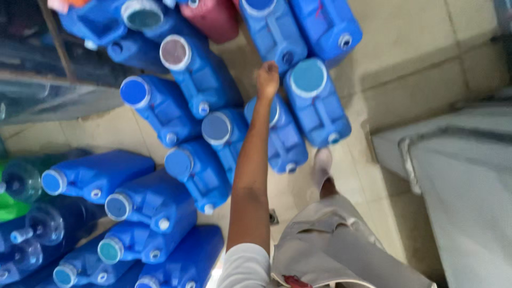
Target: The person cleans a blue plastic water jug in a sink using a sponge, rinses it, and removes a label with scissors. They then apply a new label to the lid using a heat gun, wipe the jug with a cloth, fill it with water, and place it with other jugs on the floor.
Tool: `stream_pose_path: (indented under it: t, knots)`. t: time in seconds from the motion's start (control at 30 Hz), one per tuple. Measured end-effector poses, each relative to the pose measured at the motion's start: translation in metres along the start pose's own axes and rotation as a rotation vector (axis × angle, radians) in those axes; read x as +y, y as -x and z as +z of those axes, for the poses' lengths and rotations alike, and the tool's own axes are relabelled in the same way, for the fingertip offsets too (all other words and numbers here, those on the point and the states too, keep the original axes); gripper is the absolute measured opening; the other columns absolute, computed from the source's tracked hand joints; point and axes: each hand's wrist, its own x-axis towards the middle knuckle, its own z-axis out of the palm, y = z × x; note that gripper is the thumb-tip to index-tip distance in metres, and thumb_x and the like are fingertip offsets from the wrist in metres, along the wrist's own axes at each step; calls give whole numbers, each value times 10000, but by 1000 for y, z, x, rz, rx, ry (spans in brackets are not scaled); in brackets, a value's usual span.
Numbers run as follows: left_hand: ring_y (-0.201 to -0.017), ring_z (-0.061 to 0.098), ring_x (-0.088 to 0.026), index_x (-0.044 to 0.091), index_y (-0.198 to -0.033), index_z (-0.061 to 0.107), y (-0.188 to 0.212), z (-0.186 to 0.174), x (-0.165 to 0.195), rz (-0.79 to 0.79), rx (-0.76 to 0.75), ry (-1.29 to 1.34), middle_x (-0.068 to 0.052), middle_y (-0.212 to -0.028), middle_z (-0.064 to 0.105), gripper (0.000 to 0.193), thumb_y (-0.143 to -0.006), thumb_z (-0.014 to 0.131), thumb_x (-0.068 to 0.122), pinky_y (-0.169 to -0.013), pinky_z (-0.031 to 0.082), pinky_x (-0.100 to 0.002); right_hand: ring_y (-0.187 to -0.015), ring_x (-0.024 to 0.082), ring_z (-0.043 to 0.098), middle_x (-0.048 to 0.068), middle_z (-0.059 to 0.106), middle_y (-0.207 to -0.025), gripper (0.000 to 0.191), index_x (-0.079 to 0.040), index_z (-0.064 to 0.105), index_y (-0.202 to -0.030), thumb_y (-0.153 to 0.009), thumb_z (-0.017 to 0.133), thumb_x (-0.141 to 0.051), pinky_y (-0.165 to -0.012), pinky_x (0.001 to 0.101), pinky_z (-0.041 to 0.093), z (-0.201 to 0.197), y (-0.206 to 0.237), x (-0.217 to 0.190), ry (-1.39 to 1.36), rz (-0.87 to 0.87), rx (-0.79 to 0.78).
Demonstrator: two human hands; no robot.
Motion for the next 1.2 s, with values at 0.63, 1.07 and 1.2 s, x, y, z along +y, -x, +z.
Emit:
stream_pose_path:
  t: [0.63,1.07,1.2]
  knots:
    - [-973,560,-309,27,-1225,450,-132,70,-68,-546,92,-136,-167,-1066,577,569,-787,748,238,-853,438,-435,-1229,442,545,279,626,-1238,591,-13,514,-1357,-910,736,-330,-1089,661,289,262,-196,-117,-311,141,-41]
    - [-741,587,-221,94,-791,607,-42,-69,-51,-572,244,909,-63,-750,597,128,-710,702,65,-702,503,-378,-1274,502,528,224,632,-1333,701,-77,526,-1399,-763,742,-276,-1046,774,264,279,22,-28,-151,273,-114]
    - [-761,597,-227,124,-735,589,-24,-108,-20,-589,229,997,-47,-761,604,133,-661,680,62,-718,526,-391,-1320,482,483,218,596,-1375,853,-83,475,-1440,-661,810,-176,-1121,735,226,256,55,-42,-142,450,-217]
